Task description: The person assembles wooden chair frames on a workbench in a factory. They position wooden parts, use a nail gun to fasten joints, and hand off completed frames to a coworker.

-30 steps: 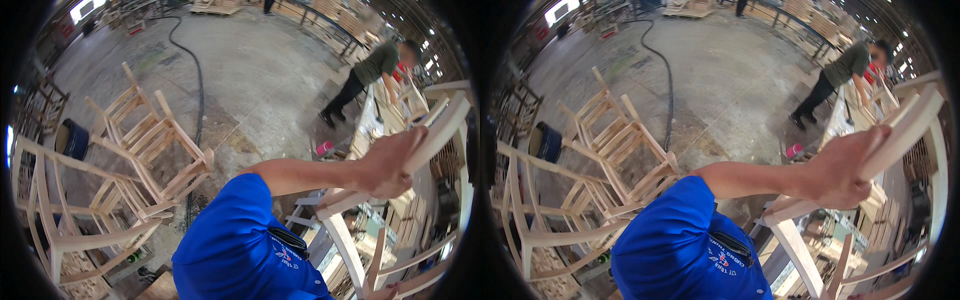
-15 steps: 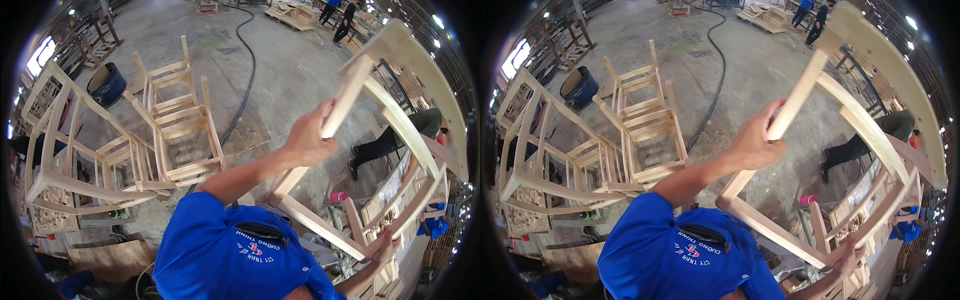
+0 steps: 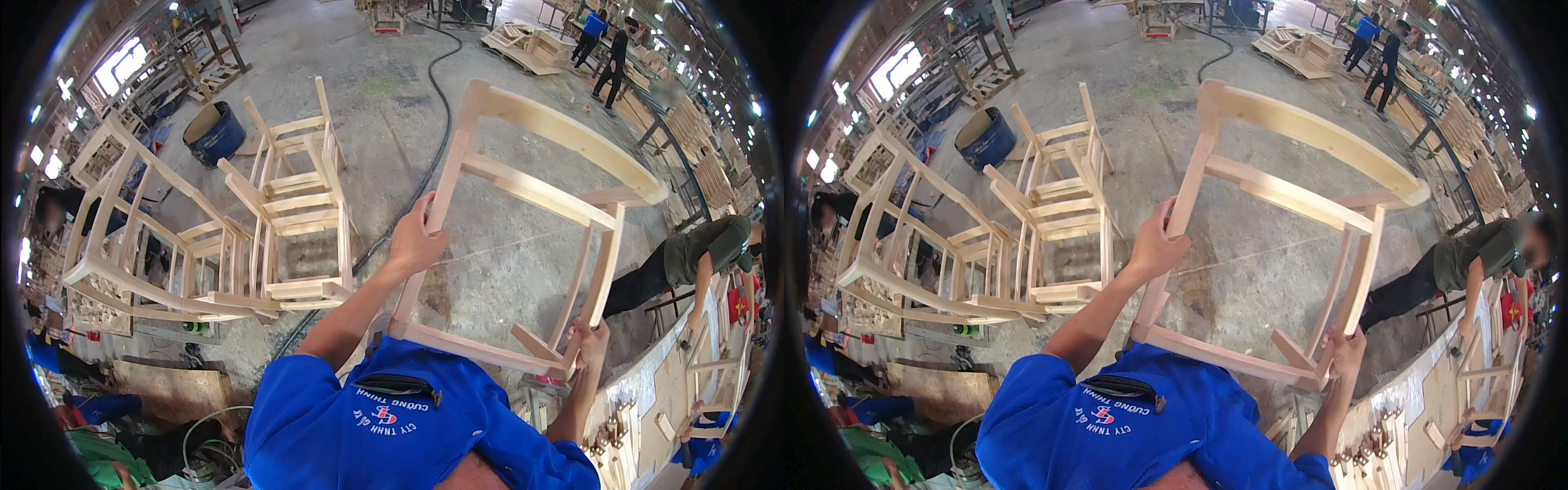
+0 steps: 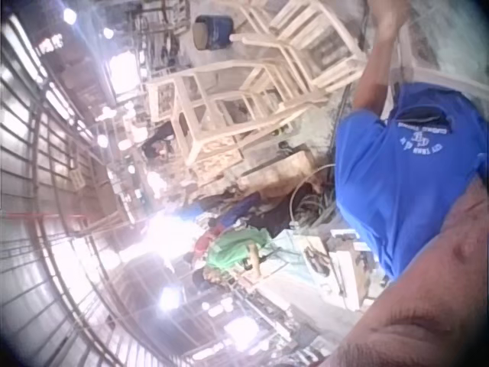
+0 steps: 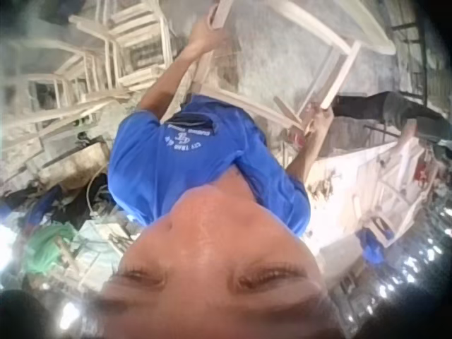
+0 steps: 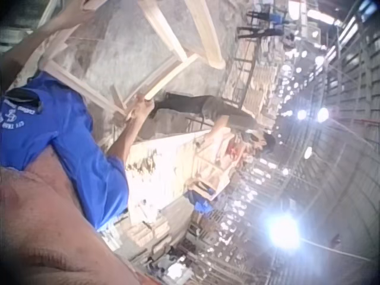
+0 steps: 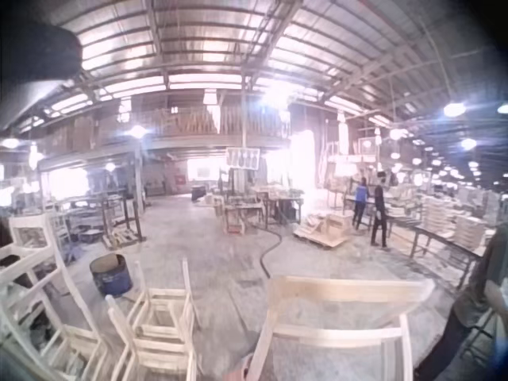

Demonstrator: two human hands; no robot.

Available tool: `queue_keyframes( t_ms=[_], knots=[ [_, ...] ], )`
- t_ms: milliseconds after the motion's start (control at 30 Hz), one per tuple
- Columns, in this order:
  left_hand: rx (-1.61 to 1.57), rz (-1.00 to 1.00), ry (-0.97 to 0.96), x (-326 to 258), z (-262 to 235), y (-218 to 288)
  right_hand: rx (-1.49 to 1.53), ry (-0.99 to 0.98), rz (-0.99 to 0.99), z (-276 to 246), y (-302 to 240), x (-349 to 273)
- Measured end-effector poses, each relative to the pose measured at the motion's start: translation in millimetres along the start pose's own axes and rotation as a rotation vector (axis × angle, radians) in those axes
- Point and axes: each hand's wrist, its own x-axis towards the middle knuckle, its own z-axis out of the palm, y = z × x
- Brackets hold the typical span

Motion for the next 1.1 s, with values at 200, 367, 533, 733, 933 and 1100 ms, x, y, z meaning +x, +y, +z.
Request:
queue_keyframes(
  t_ms=[200, 367, 533, 733, 933, 1100],
  knots=[
    [0.021, -0.067, 0.069, 38.2, 4.2, -21.6, -0.023, -0.055, 0.045, 34.7, 16.8, 79.5],
    [0.001, 0.009, 0.149, 95.0, -0.1, -81.5, -0.062, -0.095, 0.101, 92.3, 28.9, 144.7],
    [0.169, -0.097, 0.211, 171.7, 4.5, -162.8, -0.181, -0.101, 0.147, 167.7, 48.0, 219.1],
    [0.143, -0.455, 0.238, 281.0, 18.1, -279.9, -0.372, -0.147, 0.141, 276.6, 110.9, 342.2],
    [0.228, -0.661, 0.261, 380.2, 11.4, -398.5, -0.445, -0.227, 0.324, 406.6, 184.4, 459.0],
    [0.265, -0.889, 0.24, 447.9, -1.1, -479.2, -0.548, -0.307, 0.425, 507.4, 245.3, 549.3]
  ],
)
